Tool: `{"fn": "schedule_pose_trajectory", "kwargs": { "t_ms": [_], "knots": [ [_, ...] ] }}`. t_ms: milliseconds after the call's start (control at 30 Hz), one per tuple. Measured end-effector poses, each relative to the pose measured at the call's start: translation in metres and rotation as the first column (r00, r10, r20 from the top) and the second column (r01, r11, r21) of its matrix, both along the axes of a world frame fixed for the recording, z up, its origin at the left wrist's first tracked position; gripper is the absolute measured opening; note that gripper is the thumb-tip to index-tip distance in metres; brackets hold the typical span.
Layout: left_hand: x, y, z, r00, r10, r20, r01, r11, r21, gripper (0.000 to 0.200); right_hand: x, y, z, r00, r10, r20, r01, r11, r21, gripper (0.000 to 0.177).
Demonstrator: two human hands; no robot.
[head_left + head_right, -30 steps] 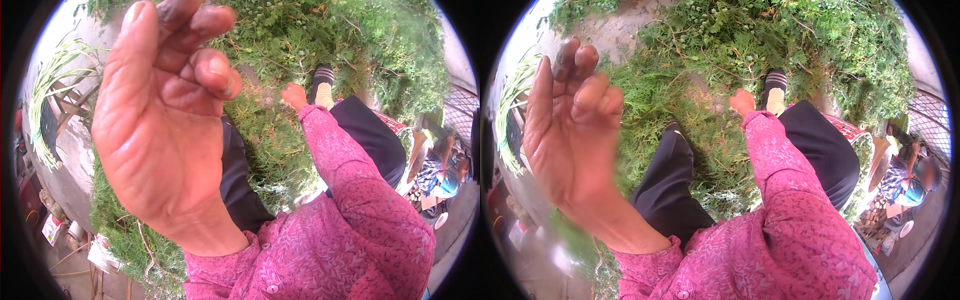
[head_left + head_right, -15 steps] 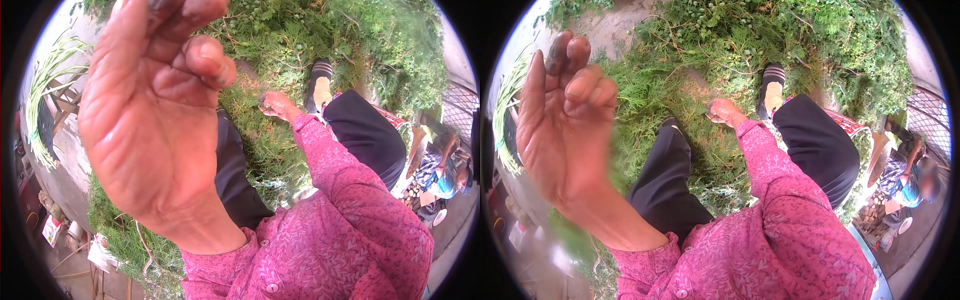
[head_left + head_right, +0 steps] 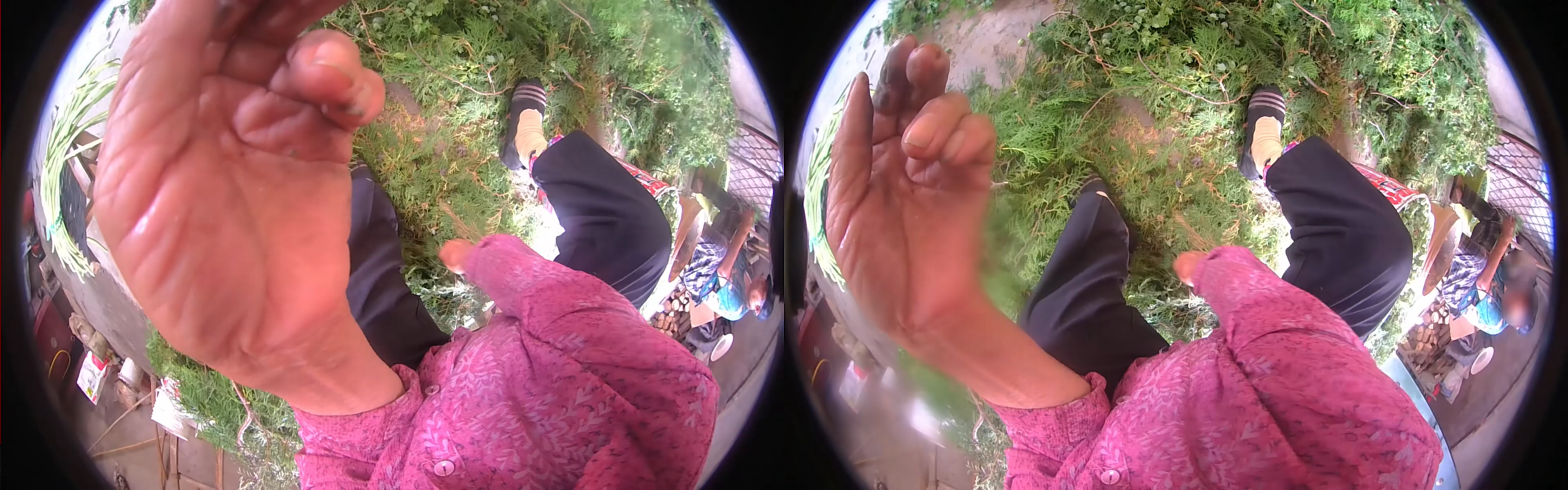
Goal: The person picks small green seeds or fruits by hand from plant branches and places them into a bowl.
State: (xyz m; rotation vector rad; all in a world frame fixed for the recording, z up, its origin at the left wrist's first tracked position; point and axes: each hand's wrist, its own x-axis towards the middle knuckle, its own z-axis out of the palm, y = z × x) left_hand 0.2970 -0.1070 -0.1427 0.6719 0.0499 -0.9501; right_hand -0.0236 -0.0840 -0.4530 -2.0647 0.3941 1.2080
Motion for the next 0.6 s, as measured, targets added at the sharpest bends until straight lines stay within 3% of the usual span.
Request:
{"fn": "schedule_pose_trajectory", "kwargs": {
  "t_ms": [233, 333, 400, 600],
  "knots": [
    [-0.002, 0.004, 0.001, 1.0, 0.024, -0.001, -0.024, 1.0, 0.005, 0.031, -0.024, -0.014, 0.002, 0.98, 0.157, -0.125, -0.151, 0.987, 0.057, 0.021],
    [-0.004, 0.009, 0.0, 1.0, 0.005, 0.013, -0.005, 1.0, -0.007, 0.032, 0.023, -0.003, 0.002, 0.987, 0.069, -0.145, -0.057, 0.995, 0.083, 0.022],
    [-0.004, 0.016, -0.003, 0.998, -0.031, 0.047, 0.033, 0.999, -0.04, 0.035, 0.041, 0.005, -0.001, 0.982, -0.186, -0.026, 0.186, 0.983, -0.005, 0.021],
    [-0.007, 0.033, -0.008, 0.992, -0.057, 0.109, 0.065, 0.995, -0.074, 0.039, 0.05, 0.016, -0.025, 0.992, -0.095, 0.086, 0.098, 0.995, -0.035, 0.02]
  ]
}}
